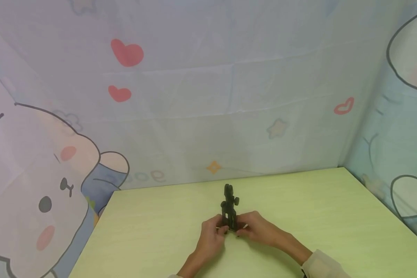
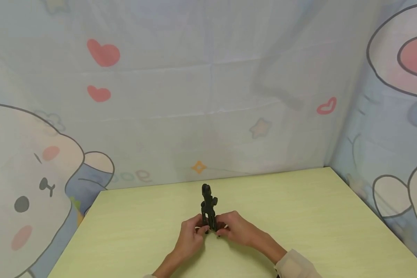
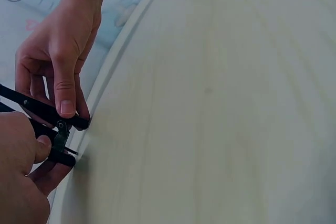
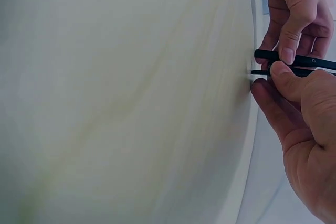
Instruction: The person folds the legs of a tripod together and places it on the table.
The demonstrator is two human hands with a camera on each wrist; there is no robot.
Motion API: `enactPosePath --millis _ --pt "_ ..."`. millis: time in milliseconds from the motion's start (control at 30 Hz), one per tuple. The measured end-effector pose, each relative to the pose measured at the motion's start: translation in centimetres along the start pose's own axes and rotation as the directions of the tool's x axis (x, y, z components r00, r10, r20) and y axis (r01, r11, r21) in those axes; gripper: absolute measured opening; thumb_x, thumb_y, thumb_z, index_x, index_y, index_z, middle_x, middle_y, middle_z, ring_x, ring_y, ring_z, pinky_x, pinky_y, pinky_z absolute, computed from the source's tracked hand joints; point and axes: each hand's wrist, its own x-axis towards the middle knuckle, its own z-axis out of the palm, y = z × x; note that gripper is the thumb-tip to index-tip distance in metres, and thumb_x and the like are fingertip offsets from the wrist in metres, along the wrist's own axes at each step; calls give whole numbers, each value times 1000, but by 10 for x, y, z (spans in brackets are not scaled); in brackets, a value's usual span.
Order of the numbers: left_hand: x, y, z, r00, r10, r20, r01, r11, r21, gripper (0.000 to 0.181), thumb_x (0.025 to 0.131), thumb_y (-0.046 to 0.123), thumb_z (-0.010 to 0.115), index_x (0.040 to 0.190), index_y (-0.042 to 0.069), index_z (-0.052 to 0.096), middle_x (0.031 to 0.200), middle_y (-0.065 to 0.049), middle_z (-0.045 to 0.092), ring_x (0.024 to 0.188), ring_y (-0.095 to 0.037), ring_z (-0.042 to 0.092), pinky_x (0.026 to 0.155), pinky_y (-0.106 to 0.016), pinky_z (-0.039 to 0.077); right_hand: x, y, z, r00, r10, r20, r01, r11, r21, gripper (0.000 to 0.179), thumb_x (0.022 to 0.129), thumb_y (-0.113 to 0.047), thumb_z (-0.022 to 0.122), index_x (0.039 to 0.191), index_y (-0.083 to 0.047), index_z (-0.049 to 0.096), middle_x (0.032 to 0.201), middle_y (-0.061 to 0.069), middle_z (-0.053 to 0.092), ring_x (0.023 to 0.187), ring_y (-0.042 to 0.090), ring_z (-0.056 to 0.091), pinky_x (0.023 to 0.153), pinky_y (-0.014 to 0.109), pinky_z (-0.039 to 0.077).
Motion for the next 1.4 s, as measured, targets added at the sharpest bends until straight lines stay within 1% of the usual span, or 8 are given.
enactPosePath --millis 333,533,800,900,1067,1200,1300,1400 --pt "4 -2 1 999 15 42 -16 1000 19 21 89 -14 68 96 6 72 90 -4 76 87 -17 74 76 -28 61 0 2 -2 1000 16 19 -15 998 -54 19 90 -1 77 109 -3 75 101 4 77 95 10 72 84 21 59" --pt "3 -5 -3 997 16 70 -14 1000 -28 20 91 -12 68 101 5 73 97 -7 77 92 -21 75 78 -26 61 1 4 -3 1000 -11 24 13 995 -95 16 91 -4 77 108 -5 76 102 1 77 95 7 72 84 21 59" --pt "4 -5 -8 990 9 139 2 997 -77 20 94 -10 68 106 5 72 104 -9 77 95 -21 74 80 -24 61 -3 10 -3 997 80 4 -80 997 -2 17 92 -10 80 106 -13 70 99 -2 75 90 6 71 80 24 61" --pt "4 -4 -10 988 6 153 2 998 -55 18 94 -8 69 106 5 73 102 -7 76 93 -18 74 79 -24 61 -5 12 -3 991 136 -15 -135 990 48 26 92 -14 82 112 -12 66 105 2 72 92 13 72 81 26 61" --pt "5 -5 -13 989 -9 146 11 1000 -13 16 94 -6 71 104 7 73 99 -4 76 91 -14 72 78 -23 60 -8 14 -6 980 198 -24 -195 975 105 51 93 -18 81 137 -11 58 125 9 67 103 22 71 90 29 60" --pt "7 -5 -19 987 -27 157 31 999 -22 15 95 -4 71 106 7 74 99 -4 75 92 -15 72 79 -23 60 -6 15 -7 989 149 0 -147 979 143 51 98 -7 73 145 -12 54 134 10 65 113 26 69 96 34 58" --pt "9 -2 -28 979 -37 199 46 998 -41 17 97 -2 70 111 8 74 103 -4 75 95 -17 72 81 -23 60 -3 14 -6 995 101 1 -100 981 168 45 100 -1 68 142 -10 57 130 10 67 113 27 68 95 35 59" --pt "14 7 -40 968 -26 248 38 998 -44 19 99 0 69 116 8 73 109 -5 74 100 -22 72 83 -23 59 1 13 -6 997 80 -18 -76 983 170 37 101 -3 67 137 -9 61 121 10 71 107 26 71 92 35 60"
